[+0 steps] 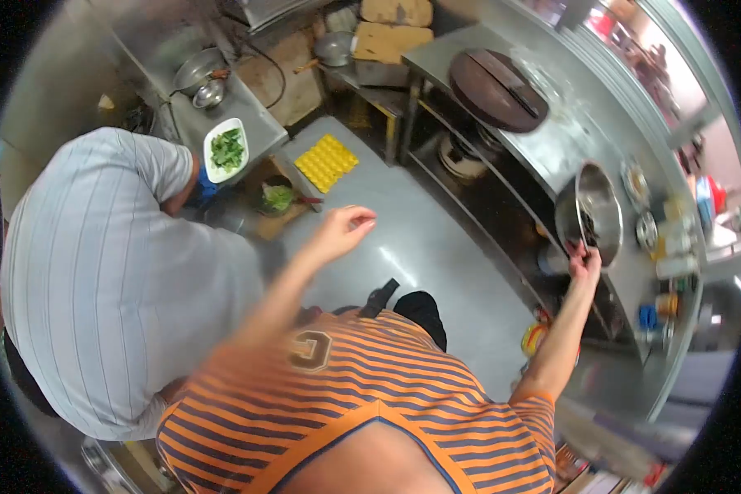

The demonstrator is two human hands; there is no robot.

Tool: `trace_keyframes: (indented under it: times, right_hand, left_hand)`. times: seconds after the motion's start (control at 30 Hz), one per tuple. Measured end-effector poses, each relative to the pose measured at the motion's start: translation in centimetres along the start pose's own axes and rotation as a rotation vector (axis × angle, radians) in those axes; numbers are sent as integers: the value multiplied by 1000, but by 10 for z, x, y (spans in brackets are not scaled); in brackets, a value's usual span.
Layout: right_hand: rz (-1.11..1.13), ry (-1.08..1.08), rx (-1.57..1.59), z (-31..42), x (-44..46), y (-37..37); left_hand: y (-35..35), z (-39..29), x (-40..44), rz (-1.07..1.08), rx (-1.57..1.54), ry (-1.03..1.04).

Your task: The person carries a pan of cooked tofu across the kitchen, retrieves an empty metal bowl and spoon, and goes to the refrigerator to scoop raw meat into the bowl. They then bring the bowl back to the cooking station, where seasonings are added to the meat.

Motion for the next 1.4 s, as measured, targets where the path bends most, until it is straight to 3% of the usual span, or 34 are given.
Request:
trace_keyframes:
  times: [0.07, 0.1, 0.13, 0.17, 0.2, 0.27, 0.3, 0.37, 0.4, 0.53, 0.6, 0.73, 0.8, 0.87, 1.0, 1.07, 1.1, 1.13, 1.2, 1.27, 1.3, 1.33, 1.4]
  right_hand:
    - [16, -63, 38, 20, 66, -21]
    - [89, 85, 68, 23, 90, -19]
    - [-74, -104, 51, 29, 96, -3]
    - [-153, -105, 37, 32, 107, 8]
    - [-91, 86, 207, 24, 123, 12]
    - [-240, -5, 196, 28, 147, 23]
    - [-245, 16, 186, 23, 157, 27]
    - [-174, -175, 83, 36, 178, 38]
    - [-333, -32, 214, 21, 177, 46]
    - [-346, -148, -29, 4, 189, 84]
    - [-622, -295, -57, 2, 170, 115]
    - [-621, -433, -184, 0, 155, 183]
    - [-509, -438, -141, -10, 161, 209]
    - [-495, -436, -125, -26, 162, 244]
    - [-344, -429, -244, -46, 167, 312]
    - [-306, -504, -313, -55, 138, 367]
    - [-259, -551, -378, -58, 126, 395]
    - [-276, -567, -381, -58, 119, 408]
    - [-185, -603, -457, -64, 118, 435]
    - [-164, -590, -455, -76, 125, 461]
    - [-123, -568, -458, -83, 132, 479]
    - [-83, -542, -449, -94, 137, 500]
    - [11, -510, -477, -112, 151, 543]
  left_hand:
    - [-12, 2, 44, 0, -70, -26]
    - [-17, 13, 64, -21, -53, -42]
    - [-30, 20, 85, -65, -49, -59]
    - [-39, 30, 100, -108, -38, -119]
    - [-41, 43, 107, -130, -34, -192]
    - [-53, 64, 130, -203, -10, -196]
    - [-55, 77, 135, -228, -49, -271]
    - [-66, 93, 147, -261, -59, -409]
    - [-75, 103, 157, -277, -54, -422]
    - [-128, 148, 177, -379, -27, -492]
    - [-174, 181, 180, -485, -334, -605]
    - [-297, 284, 182, -922, -869, -636]
    - [-353, 346, 194, -962, -921, -623]
    - [-409, 401, 198, -1155, -758, -792]
    - [-456, 496, 238, -1189, -1017, -792]
    - [-476, 503, 270, -1085, -1218, -662]
    - [-479, 495, 275, -1045, -1278, -704]
    - [-493, 500, 287, -1012, -1376, -529]
    - [-514, 502, 289, -1033, -1350, -641]
    - [-536, 521, 302, -982, -1613, -508]
    - [-561, 527, 302, -847, -1296, -359]
    - [-568, 517, 300, -882, -1306, -368]
    - [-571, 496, 294, -927, -1632, -349]
Point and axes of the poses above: each hand's wrist, its own x-axis towards the middle knuckle, its own y-axis out of the palm, z = x × y, the point moved 8 cm from there along x, towards the middle knuckle, and after that the axes turned 4 degrees about z, right-handed, at the moved point
